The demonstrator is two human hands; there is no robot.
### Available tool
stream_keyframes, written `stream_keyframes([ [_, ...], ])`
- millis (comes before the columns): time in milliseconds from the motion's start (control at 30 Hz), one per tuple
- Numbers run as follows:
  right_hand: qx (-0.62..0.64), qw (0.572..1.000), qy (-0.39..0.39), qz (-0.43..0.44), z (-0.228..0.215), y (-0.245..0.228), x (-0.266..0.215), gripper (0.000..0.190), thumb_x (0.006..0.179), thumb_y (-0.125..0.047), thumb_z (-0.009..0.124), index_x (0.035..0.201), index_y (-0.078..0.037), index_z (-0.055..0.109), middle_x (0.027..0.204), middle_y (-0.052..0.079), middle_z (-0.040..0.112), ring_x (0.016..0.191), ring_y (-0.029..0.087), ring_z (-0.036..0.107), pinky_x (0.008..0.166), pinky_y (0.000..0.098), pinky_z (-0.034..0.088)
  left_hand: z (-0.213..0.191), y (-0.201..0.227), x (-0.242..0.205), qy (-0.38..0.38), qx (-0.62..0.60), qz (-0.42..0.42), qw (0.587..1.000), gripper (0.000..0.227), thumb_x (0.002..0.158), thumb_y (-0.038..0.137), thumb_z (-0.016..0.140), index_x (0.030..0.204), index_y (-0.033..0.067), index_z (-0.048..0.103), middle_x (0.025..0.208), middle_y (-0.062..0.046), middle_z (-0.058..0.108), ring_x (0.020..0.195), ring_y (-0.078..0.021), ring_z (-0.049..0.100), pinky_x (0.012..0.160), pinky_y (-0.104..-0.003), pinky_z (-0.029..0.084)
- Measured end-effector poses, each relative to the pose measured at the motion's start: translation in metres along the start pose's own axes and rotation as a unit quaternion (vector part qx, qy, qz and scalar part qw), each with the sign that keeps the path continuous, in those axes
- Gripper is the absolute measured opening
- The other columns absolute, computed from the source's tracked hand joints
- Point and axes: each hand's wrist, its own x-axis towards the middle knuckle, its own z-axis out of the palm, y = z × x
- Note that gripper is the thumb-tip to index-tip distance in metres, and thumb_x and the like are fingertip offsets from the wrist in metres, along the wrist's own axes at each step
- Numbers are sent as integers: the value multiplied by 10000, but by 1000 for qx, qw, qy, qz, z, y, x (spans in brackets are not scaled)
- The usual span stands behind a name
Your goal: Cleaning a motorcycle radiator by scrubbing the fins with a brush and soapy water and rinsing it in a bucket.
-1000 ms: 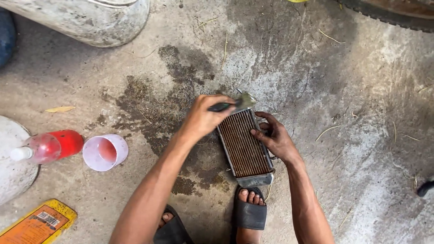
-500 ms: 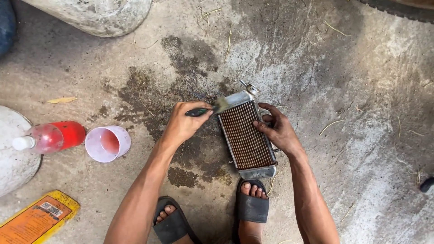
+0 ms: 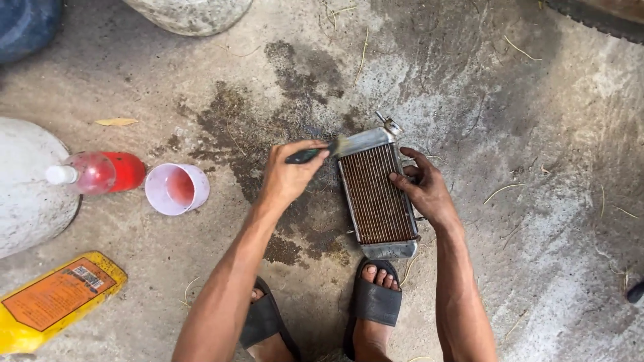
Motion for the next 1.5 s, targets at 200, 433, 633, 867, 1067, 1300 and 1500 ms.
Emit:
stream_keyframes([
  [200, 5, 1000, 5, 13, 0, -14, -5, 648, 896, -85, 770, 1474, 1, 492, 819, 91, 705, 736, 161, 604, 691, 277, 481, 12, -33, -8, -20, -38, 33, 999, 125, 868, 56, 793, 988, 85, 814, 951, -147, 791, 973, -327, 750, 881, -404, 573],
  [433, -17, 1000, 0, 2, 5, -14, -8, 637, 915, -50, 762, 1470, 49, 467, 711, 93, 656, 644, 170, 554, 606, 278, 416, 25, 85, 25, -165, 32, 119, 979, 173, 932, -9, 709, 1094, 6, 766, 1043, -239, 767, 986, -401, 748, 983, -485, 565],
  [633, -15, 1000, -13, 13, -4, -3, -1, 658, 894, -20, 768, 1473, 58, 464, 696, 67, 631, 631, 168, 546, 605, 283, 412, 11, 96, 72, -247, 231, 154, 928, 205, 907, -12, 746, 1111, -4, 761, 1013, -237, 765, 988, -378, 757, 981, -462, 585],
  [867, -22, 999, -27, -19, -8, 3, 7, 671, 894, -34, 758, 1481, 69, 449, 695, 6, 553, 658, 106, 543, 613, 231, 416, 30, 76, 70, -281, 126, 171, 936, 216, 934, -13, 729, 1149, -15, 744, 1087, -253, 759, 1048, -397, 743, 1051, -519, 535],
  [1067, 9, 1000, -21, -12, -8, 0, 4, 683, 886, 2, 760, 1480, 104, 438, 692, 25, 580, 638, 123, 530, 586, 240, 412, 24, 63, 79, -248, 199, 153, 936, 206, 925, -42, 734, 1129, -22, 759, 1068, -252, 761, 1035, -398, 743, 1048, -497, 533],
  [1300, -7, 1000, -3, -15, -9, 18, 12, 669, 890, -19, 777, 1476, 78, 468, 728, 65, 634, 682, 155, 582, 607, 253, 439, 29, 29, 86, -234, 161, 152, 947, 196, 926, -6, 747, 1121, 5, 754, 1076, -232, 761, 1048, -383, 738, 1079, -489, 510],
  [1500, -13, 1000, -3, -17, -1, 4, 2, 685, 872, -30, 796, 1471, 72, 479, 746, 57, 640, 702, 148, 588, 617, 252, 446, 40, 49, 70, -240, 173, 144, 944, 203, 926, 15, 747, 1125, 56, 761, 1103, -195, 763, 1060, -343, 742, 1091, -497, 507],
])
